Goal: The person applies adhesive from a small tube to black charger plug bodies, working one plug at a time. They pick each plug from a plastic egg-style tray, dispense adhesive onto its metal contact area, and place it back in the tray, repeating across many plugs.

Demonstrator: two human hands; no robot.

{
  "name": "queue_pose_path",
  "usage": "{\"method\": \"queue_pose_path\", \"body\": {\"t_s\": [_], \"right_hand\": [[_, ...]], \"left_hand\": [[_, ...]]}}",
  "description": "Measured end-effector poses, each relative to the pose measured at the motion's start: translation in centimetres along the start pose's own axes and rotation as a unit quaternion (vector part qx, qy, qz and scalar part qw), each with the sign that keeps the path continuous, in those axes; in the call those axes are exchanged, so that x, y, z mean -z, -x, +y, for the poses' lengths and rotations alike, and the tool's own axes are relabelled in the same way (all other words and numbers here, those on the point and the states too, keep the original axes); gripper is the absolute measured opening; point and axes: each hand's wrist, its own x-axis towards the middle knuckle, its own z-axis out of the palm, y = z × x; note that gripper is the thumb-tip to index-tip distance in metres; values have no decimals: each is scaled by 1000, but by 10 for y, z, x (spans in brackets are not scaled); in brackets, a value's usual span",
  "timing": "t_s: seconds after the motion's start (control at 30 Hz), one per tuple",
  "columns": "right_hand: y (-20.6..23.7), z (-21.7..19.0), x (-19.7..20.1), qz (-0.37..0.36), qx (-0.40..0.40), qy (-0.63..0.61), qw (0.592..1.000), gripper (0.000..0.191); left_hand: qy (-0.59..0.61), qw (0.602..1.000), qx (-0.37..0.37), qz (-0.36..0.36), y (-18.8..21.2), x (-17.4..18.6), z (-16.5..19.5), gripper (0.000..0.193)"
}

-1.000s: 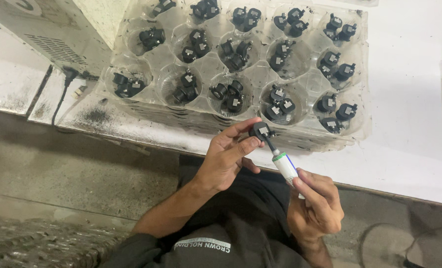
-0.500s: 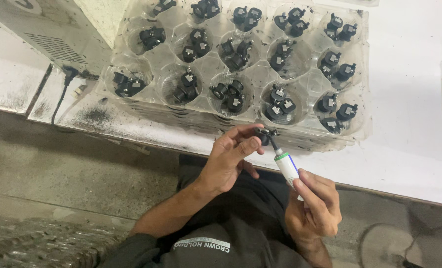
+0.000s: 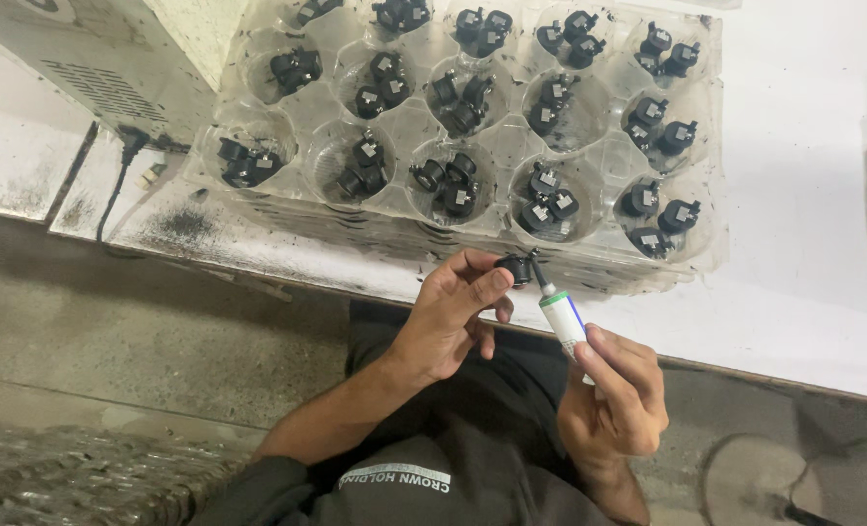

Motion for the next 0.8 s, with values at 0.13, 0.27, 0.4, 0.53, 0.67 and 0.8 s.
{"method": "queue_pose_path", "body": {"t_s": [0.13, 0.27, 0.4, 0.53, 0.67, 0.8], "right_hand": [[0, 2, -2, 13, 3, 0, 1000, 34], [0, 3, -1, 10, 5, 3, 1000, 36], [0, 2, 0, -11, 0, -9, 1000, 36], [0, 1, 1, -6, -5, -3, 1000, 36], [-2, 0, 0, -8, -5, -5, 1000, 36], [-4, -4, 3, -15, -12, -7, 1000, 36]], "left_hand": [[-5, 1000, -2, 2, 0, 1, -1, 29], [-9, 1000, -3, 5, 0, 1, -3, 29], [-16, 1000, -7, 4, 0, 1, -1, 30], [-26, 1000, 0, 10, 2, -1, 2, 31], [-20, 1000, 7, 16, 2, -3, 4, 31], [-6, 1000, 22, 21, 2, -3, 6, 30]]}}
